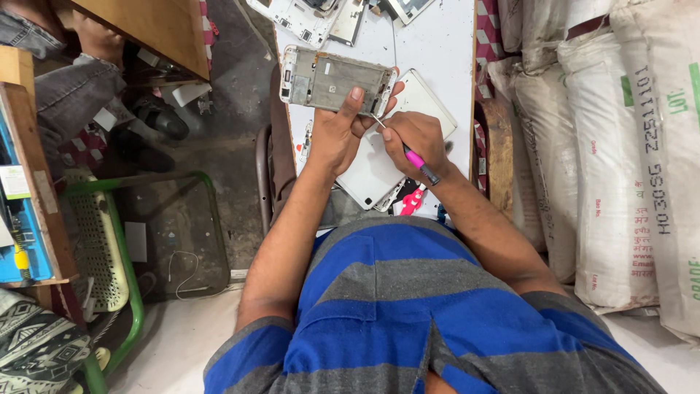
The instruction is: The person uses a pink-handled screwdriver to unscrew and manipulate the internal components of a disassembled mobile phone. The person holds the phone chassis with one hand while working with the tool in the other, focusing on the lower section of the device.
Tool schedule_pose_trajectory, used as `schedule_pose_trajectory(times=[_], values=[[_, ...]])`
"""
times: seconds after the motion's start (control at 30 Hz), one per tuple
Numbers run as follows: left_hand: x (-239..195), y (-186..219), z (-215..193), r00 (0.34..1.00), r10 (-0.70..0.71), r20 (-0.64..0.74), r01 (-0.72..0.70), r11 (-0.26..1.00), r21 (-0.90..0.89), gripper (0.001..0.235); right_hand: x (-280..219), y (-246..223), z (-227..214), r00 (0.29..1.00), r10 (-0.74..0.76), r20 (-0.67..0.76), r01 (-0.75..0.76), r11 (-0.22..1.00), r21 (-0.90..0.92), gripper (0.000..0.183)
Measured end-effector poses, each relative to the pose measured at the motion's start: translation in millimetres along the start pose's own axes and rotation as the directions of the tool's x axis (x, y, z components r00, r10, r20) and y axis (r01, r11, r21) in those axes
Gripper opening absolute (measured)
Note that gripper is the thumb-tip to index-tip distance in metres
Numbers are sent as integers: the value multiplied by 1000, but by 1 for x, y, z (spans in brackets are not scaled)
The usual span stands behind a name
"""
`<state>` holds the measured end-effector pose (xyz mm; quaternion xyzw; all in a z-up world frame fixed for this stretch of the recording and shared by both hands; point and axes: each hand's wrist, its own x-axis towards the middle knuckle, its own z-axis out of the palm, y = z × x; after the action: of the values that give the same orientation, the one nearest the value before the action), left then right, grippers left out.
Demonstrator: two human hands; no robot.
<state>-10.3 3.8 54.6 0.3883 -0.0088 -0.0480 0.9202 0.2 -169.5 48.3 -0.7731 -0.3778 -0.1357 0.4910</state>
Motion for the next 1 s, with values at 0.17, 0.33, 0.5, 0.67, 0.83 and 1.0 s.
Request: schedule_pose_trajectory(times=[0.17,0.33,0.5,0.67,0.83,1.0], values=[[1,-3,-1,1000,12,-7,-12,1000,2,54,2,-2,2,998,-55,-15,52,991,-122,12],[2,-7,-4,999,16,-51,-15,1000,27,52,4,-5,5,996,-84,-10,81,979,-187,8],[1,-12,-5,997,25,-75,-23,999,29,49,4,-5,7,996,-80,-33,69,968,-241,7],[-2,-18,-3,992,31,-121,-19,995,99,51,3,-1,7,999,-27,-45,15,970,-244,7],[-2,-10,0,997,35,-62,-33,999,34,52,0,-1,3,995,-32,-94,22,994,-103,23],[-4,-2,1,1000,7,-30,-8,999,-33,54,-3,3,2,994,-87,-64,86,996,-28,34]])
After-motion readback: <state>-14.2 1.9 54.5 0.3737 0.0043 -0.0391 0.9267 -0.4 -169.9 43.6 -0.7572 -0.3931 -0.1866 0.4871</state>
